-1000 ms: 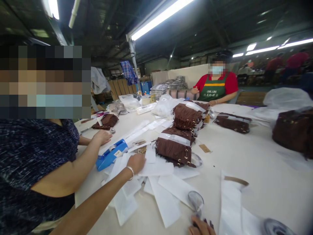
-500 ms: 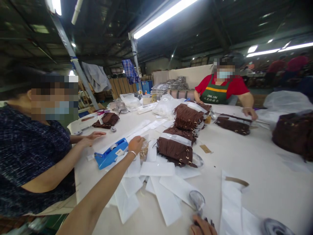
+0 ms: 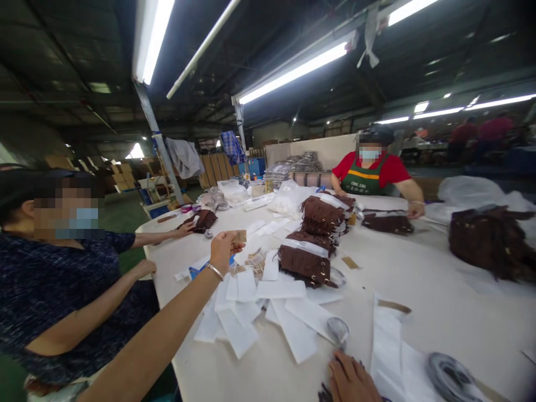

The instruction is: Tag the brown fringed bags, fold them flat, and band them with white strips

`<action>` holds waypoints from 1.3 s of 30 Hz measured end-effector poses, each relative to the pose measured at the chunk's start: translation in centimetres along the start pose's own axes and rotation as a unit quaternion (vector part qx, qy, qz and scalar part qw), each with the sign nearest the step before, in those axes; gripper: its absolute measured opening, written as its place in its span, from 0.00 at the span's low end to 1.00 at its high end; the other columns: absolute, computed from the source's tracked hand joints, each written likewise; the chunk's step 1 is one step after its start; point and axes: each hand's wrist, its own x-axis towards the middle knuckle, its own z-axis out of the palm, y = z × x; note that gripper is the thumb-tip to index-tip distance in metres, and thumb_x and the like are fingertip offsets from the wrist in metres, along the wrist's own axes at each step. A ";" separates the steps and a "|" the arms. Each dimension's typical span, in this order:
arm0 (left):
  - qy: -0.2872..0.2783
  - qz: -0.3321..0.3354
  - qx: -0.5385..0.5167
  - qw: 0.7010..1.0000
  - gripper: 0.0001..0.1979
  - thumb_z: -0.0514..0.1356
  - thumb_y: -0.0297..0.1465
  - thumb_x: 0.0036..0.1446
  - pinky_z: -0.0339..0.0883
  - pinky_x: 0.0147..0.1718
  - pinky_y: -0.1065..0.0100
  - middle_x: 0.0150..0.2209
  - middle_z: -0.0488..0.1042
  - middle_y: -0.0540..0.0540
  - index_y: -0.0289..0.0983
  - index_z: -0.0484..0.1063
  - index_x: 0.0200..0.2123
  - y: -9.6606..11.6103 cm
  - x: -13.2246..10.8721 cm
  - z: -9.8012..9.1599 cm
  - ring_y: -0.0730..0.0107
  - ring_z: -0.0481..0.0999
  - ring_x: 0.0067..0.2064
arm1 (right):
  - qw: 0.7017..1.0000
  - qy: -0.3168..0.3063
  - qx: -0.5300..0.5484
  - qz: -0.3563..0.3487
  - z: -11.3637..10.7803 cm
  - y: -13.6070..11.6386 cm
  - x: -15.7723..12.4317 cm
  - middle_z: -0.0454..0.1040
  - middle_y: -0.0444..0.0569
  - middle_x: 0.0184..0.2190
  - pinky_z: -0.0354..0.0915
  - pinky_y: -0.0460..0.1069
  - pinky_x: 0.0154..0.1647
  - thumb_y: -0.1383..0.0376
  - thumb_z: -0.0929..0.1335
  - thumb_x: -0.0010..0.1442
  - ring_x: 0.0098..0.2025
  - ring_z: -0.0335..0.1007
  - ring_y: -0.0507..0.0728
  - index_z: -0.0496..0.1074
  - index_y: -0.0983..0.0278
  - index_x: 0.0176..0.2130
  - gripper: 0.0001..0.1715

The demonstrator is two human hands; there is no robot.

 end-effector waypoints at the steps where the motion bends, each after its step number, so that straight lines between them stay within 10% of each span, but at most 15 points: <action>1: -0.021 -0.006 -0.006 1.000 0.12 0.62 0.35 0.51 0.69 0.25 0.69 0.27 0.77 0.45 0.34 0.68 0.36 0.6 -1.5 -0.1 0.68 0.77 0.25 | 1.000 -0.002 -0.006 0.007 -1.0 -0.4 0.5 0.75 0.51 0.42 0.61 0.55 0.47 0.69 0.64 0.58 0.42 0.69 0.60 0.73 0.61 0.38 0.10; 5: -0.098 -0.042 -0.015 0.994 0.15 0.64 0.36 0.51 0.72 0.29 0.65 0.34 0.79 0.40 0.33 0.68 0.38 0.1 -9.0 0.3 0.62 0.80 0.30 | 0.989 -0.047 0.107 0.092 -5.3 -2.9 3.0 0.72 0.54 0.50 0.58 0.60 0.55 0.67 0.61 0.63 0.53 0.65 0.64 0.73 0.62 0.43 0.13; 8: -0.120 -0.042 -0.009 0.992 0.15 0.63 0.38 0.53 0.72 0.33 0.64 0.35 0.78 0.42 0.35 0.66 0.38 -2.8 -15.4 1.4 0.62 0.80 0.33 | 0.906 -0.115 0.336 0.231 -7.7 -4.6 5.4 0.75 0.55 0.42 0.63 0.59 0.50 0.56 0.59 0.67 0.46 0.69 0.62 0.73 0.63 0.41 0.19; 13: -0.182 0.073 0.118 0.973 0.07 0.56 0.34 0.62 0.71 0.42 0.62 0.42 0.77 0.43 0.38 0.68 0.39 -7.9 -25.3 3.6 0.64 0.78 0.42 | 0.454 -0.257 0.736 0.431 -9.7 -4.8 8.2 0.76 0.56 0.35 0.68 0.54 0.38 0.41 0.55 0.64 0.36 0.74 0.59 0.72 0.66 0.43 0.36; 16: -0.232 0.251 0.228 0.912 0.06 0.54 0.28 0.62 0.67 0.50 0.56 0.45 0.76 0.43 0.39 0.69 0.41 -9.8 -29.4 3.8 0.62 0.74 0.49 | 0.347 -0.241 0.798 0.430 -9.9 -4.4 8.2 0.76 0.53 0.38 0.67 0.50 0.41 0.48 0.67 0.60 0.38 0.74 0.55 0.71 0.67 0.47 0.27; 19: -0.252 0.397 0.312 0.826 0.10 0.54 0.21 0.60 0.61 0.55 0.52 0.46 0.76 0.44 0.38 0.70 0.42 -11.0 -32.0 3.1 0.61 0.71 0.52 | 0.360 -0.191 0.784 0.468 -9.0 -4.3 7.3 0.75 0.49 0.35 0.65 0.45 0.37 0.57 0.74 0.54 0.34 0.72 0.50 0.72 0.66 0.44 0.22; 23: -0.330 0.403 0.328 0.788 0.10 0.53 0.22 0.58 0.65 0.50 0.54 0.44 0.76 0.42 0.37 0.70 0.41 -11.4 -33.7 1.2 0.61 0.74 0.47 | 0.416 -0.150 0.741 0.506 -8.0 -4.2 6.6 0.66 0.38 0.23 0.56 0.42 0.23 0.51 0.71 0.56 0.19 0.54 0.44 0.70 0.64 0.41 0.20; 26: -0.381 0.302 0.260 0.834 0.11 0.50 0.26 0.60 0.68 0.46 0.58 0.42 0.76 0.41 0.37 0.69 0.43 -10.5 -33.2 -0.5 0.62 0.75 0.44 | 0.513 -0.195 0.704 0.452 -8.9 -4.1 6.9 0.59 0.36 0.19 0.43 0.42 0.18 0.48 0.66 0.61 0.17 0.44 0.45 0.69 0.64 0.41 0.22; 28: -0.306 0.167 0.237 0.907 0.12 0.48 0.29 0.64 0.69 0.43 0.62 0.38 0.76 0.44 0.39 0.69 0.45 -9.2 -31.8 -1.2 0.64 0.76 0.42 | 0.558 -0.248 0.683 0.400 -10.2 -4.1 7.4 0.58 0.37 0.18 0.41 0.43 0.18 0.47 0.64 0.63 0.18 0.44 0.46 0.68 0.64 0.41 0.23; 32: -0.216 0.061 0.238 0.945 0.18 0.52 0.33 0.64 0.69 0.42 0.64 0.45 0.74 0.45 0.42 0.63 0.57 -6.2 -28.3 -0.7 0.67 0.76 0.40 | 0.574 -0.329 0.677 0.322 -12.5 -4.9 8.4 0.59 0.37 0.19 0.42 0.44 0.20 0.47 0.62 0.64 0.19 0.45 0.46 0.67 0.64 0.39 0.23; 39: -0.366 0.265 0.404 0.795 0.13 0.54 0.33 0.64 0.68 0.45 0.65 0.56 0.69 0.47 0.46 0.70 0.51 -3.9 -27.4 0.7 0.67 0.75 0.44 | 0.618 -0.356 0.660 0.235 -14.8 -6.1 9.0 0.61 0.41 0.22 0.54 0.46 0.27 0.45 0.62 0.63 0.24 0.55 0.49 0.63 0.64 0.29 0.26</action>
